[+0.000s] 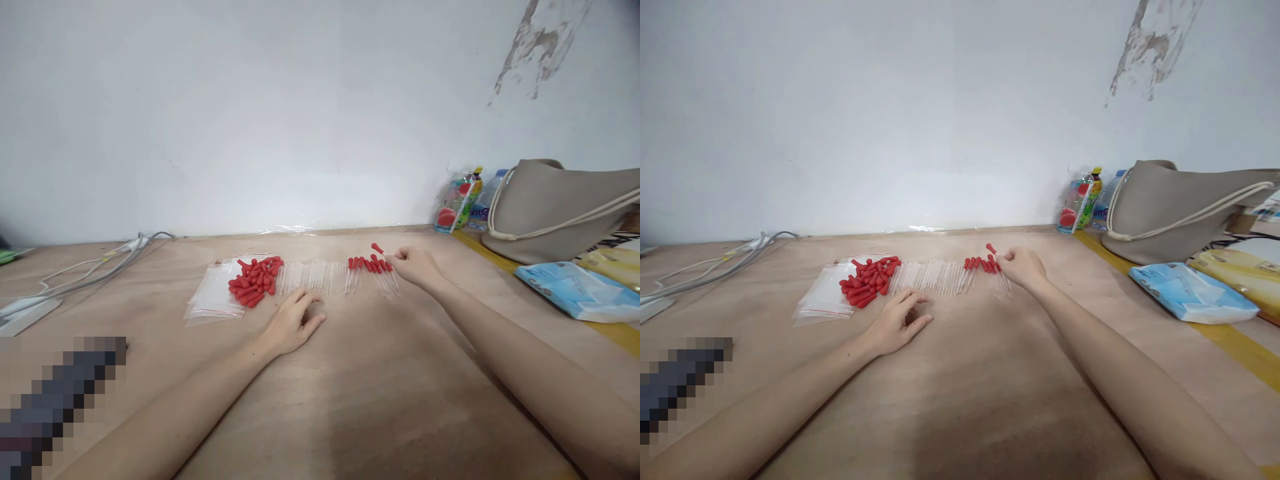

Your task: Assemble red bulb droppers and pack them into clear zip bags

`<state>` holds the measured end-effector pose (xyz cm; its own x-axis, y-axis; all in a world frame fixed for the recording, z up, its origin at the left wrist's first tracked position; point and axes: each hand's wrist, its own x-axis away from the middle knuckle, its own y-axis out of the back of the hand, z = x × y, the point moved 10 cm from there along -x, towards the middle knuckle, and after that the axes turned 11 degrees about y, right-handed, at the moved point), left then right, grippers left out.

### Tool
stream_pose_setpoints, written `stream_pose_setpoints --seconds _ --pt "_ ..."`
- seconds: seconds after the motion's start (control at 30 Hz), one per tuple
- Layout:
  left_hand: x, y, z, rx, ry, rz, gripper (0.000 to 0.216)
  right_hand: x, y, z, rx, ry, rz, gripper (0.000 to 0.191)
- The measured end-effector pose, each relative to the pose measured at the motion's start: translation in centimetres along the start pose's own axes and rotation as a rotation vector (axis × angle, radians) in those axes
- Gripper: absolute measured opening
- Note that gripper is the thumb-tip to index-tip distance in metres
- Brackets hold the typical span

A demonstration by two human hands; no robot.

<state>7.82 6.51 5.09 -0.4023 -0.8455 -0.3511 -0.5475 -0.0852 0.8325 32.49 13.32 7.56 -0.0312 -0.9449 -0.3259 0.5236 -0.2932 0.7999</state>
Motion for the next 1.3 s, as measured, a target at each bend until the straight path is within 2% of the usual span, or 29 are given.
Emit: stream_pose_setpoints --seconds 0.07,0.2,0.37,0.67,0.8,0.9,1.0,1.17,1.3 --pt "0.0 -0.1 0.0 -0.002 -0.001 0.009 0.022 -0.2 0.0 -1.8 0.112 -0.063 -0.035 0.026" --pt "0.0 -0.2 -0.1 -0.008 -0.018 0.013 0.019 -0.3 -1.7 -3.5 0.165 -0.113 0.038 0.028" --pt "0.0 -0.3 0.0 -0.003 -0.018 0.019 0.017 0.0 -3.0 -3.5 0.150 -0.128 0.086 0.030" --pt "0.0 -0.4 -0.1 0.005 -0.033 0.025 0.014 0.1 -3.4 -3.7 0.132 -0.155 0.102 0.032" --pt "0.0 -0.3 -0.2 0.010 -0.027 0.031 0.015 -0.1 -3.2 -4.1 0.114 -0.141 0.052 0.027" --pt "-0.1 -0.3 -0.3 0.014 -0.021 0.032 0.015 -0.2 -2.9 -2.9 0.109 -0.055 -0.022 0.024" --pt "-0.1 -0.4 -0.7 0.025 -0.039 0.031 0.015 0.0 -2.9 -0.4 0.135 0.065 -0.072 0.023" --pt "-0.2 -0.4 -0.7 0.032 -0.046 0.033 0.014 -0.5 -4.7 3.4 0.225 0.143 -0.008 0.030" --pt "-0.1 -0.4 -0.5 0.027 -0.041 0.031 0.014 -1.2 -5.8 3.7 0.230 0.091 0.052 0.025"
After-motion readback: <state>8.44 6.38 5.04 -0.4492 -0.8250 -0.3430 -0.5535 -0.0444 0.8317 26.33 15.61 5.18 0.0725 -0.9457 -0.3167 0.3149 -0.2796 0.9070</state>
